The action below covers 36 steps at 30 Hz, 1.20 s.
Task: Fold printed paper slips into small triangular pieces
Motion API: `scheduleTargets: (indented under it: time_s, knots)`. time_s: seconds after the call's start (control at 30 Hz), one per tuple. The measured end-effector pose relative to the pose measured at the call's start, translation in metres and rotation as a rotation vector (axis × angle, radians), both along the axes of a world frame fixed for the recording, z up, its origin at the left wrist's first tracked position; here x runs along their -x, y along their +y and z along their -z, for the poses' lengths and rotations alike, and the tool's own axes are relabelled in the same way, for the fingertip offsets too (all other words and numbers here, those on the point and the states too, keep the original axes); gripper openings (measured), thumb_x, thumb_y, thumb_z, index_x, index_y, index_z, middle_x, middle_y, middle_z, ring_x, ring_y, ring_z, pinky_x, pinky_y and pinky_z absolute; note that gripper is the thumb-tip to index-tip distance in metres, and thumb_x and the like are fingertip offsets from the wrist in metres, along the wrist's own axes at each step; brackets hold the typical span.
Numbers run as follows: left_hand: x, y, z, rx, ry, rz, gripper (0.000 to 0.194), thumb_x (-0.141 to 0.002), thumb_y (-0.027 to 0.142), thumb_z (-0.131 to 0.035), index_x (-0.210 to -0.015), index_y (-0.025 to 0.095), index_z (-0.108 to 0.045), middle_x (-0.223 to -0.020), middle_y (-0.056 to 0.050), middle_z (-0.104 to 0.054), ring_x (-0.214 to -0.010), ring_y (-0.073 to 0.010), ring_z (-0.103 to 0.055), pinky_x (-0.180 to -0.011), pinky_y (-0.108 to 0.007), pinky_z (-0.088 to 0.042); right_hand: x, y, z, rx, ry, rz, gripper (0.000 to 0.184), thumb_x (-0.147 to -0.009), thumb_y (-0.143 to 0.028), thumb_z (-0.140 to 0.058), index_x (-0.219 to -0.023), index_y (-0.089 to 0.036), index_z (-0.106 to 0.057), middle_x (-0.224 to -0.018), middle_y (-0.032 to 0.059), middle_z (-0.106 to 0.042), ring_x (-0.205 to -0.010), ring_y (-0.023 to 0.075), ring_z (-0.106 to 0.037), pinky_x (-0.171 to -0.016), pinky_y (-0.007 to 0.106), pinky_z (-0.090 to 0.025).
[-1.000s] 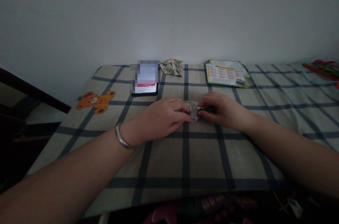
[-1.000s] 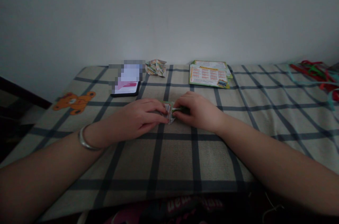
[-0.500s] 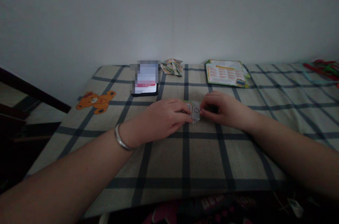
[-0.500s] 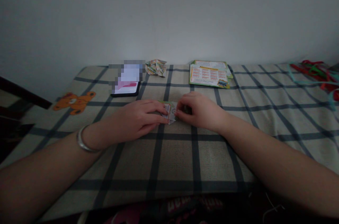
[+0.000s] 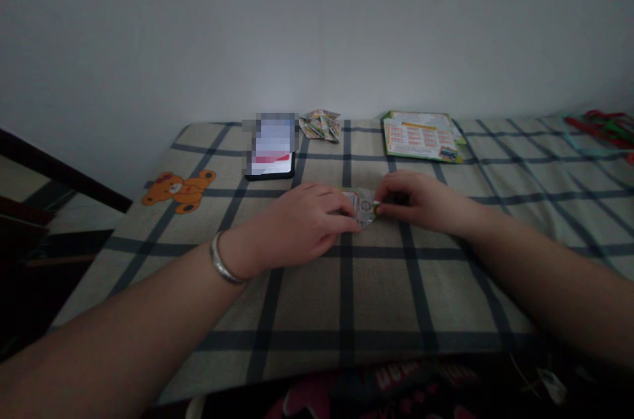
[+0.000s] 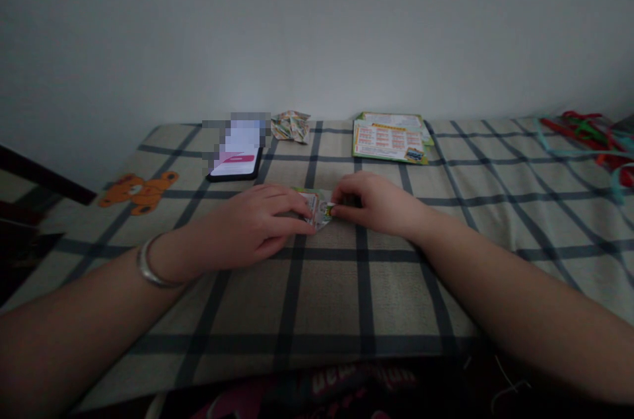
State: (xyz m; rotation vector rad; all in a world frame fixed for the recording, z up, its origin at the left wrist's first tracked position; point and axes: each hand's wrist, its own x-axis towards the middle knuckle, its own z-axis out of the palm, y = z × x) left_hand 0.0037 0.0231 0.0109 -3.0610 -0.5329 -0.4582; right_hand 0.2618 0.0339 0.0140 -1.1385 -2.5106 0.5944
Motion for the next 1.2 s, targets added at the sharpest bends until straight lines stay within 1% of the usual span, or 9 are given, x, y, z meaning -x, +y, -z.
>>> scheduleTargets:
  time_s: [0.1,0.27,0.4,0.6,0.83,0.97,1.1,1.2]
  knots:
    - [-0.002,-0.002,-0.001,0.008,-0.004,-0.002,0.029,-0.086,0.012,-0.054,-0.110,0.024,-0.067,-0.115,-0.004,-0.065,-0.111,-0.0218,-0.058,-0.098,-0.041,-0.047,0.007,-0.001,0.004,-0.001,0.037,0.073,0.012,-0.086,-0.030,-0.061,-0.083,-0.019,-0.065,-0.071,-0.0005,-0.061,-0.065,0.0125,-0.053,-0.058,0.025,-0.038]
    - [-0.003,-0.002,-0.001,0.013,-0.009,-0.004,0.030,-0.086,0.010,-0.052,-0.108,0.024,-0.067,-0.112,-0.003,-0.065,-0.108,-0.0208,-0.058,-0.097,-0.040,-0.048,0.015,-0.003,0.008,-0.033,0.045,0.136,0.011,-0.084,-0.028,-0.063,-0.078,-0.019,-0.064,-0.071,-0.0005,-0.063,-0.064,0.0125,-0.055,-0.057,0.025,-0.038]
    - [-0.002,0.000,0.000,0.041,-0.016,-0.006,0.031,-0.088,0.010,-0.050,-0.109,0.025,-0.068,-0.112,-0.003,-0.065,-0.109,-0.0204,-0.058,-0.098,-0.041,-0.048,0.018,-0.004,0.010,-0.094,0.010,0.169,0.012,-0.084,-0.026,-0.063,-0.074,-0.019,-0.063,-0.070,0.0002,-0.064,-0.064,0.0131,-0.054,-0.057,0.026,-0.037]
    - [-0.002,0.000,0.000,0.047,-0.021,0.000,0.030,-0.088,0.011,-0.051,-0.110,0.024,-0.068,-0.114,-0.003,-0.065,-0.111,-0.0210,-0.058,-0.098,-0.041,-0.048,0.019,-0.002,0.013,-0.174,-0.015,0.164,0.010,-0.085,-0.025,-0.063,-0.077,-0.018,-0.064,-0.076,0.0026,-0.065,-0.071,0.0154,-0.055,-0.064,0.028,-0.039]
    - [-0.003,-0.001,0.000,0.043,-0.039,-0.022,0.029,-0.087,0.010,-0.053,-0.110,0.022,-0.066,-0.113,-0.002,-0.068,-0.111,-0.0200,-0.059,-0.100,-0.039,-0.048,0.020,-0.002,0.012,-0.190,-0.038,0.151,0.010,-0.086,-0.025,-0.061,-0.077,-0.019,-0.061,-0.077,0.0033,-0.065,-0.073,0.0165,-0.054,-0.067,0.030,-0.040]
    - [-0.004,-0.002,0.001,0.036,-0.038,-0.048,0.031,-0.089,0.012,-0.053,-0.115,0.022,-0.064,-0.115,-0.003,-0.067,-0.110,-0.0204,-0.059,-0.099,-0.040,-0.048,0.020,-0.001,0.013,-0.203,-0.033,0.142,0.011,-0.086,-0.026,-0.062,-0.077,-0.019,-0.062,-0.078,0.0033,-0.065,-0.073,0.0162,-0.054,-0.067,0.029,-0.039]
    - [-0.005,-0.004,0.001,0.034,0.009,-0.028,0.032,-0.089,0.012,-0.053,-0.118,0.023,-0.063,-0.116,-0.003,-0.065,-0.112,-0.0205,-0.057,-0.101,-0.039,-0.047,0.020,-0.001,0.012,-0.196,-0.038,0.142,0.011,-0.086,-0.025,-0.062,-0.077,-0.018,-0.062,-0.077,0.0036,-0.064,-0.071,0.0157,-0.054,-0.065,0.028,-0.039]
    - [-0.005,-0.005,0.000,0.003,0.039,-0.026,0.032,-0.089,0.013,-0.054,-0.118,0.022,-0.063,-0.116,-0.005,-0.064,-0.113,-0.0219,-0.056,-0.101,-0.041,-0.047,0.021,-0.001,0.013,-0.206,-0.033,0.154,0.009,-0.084,-0.024,-0.062,-0.078,-0.018,-0.063,-0.076,0.0035,-0.064,-0.071,0.0158,-0.055,-0.064,0.028,-0.039]
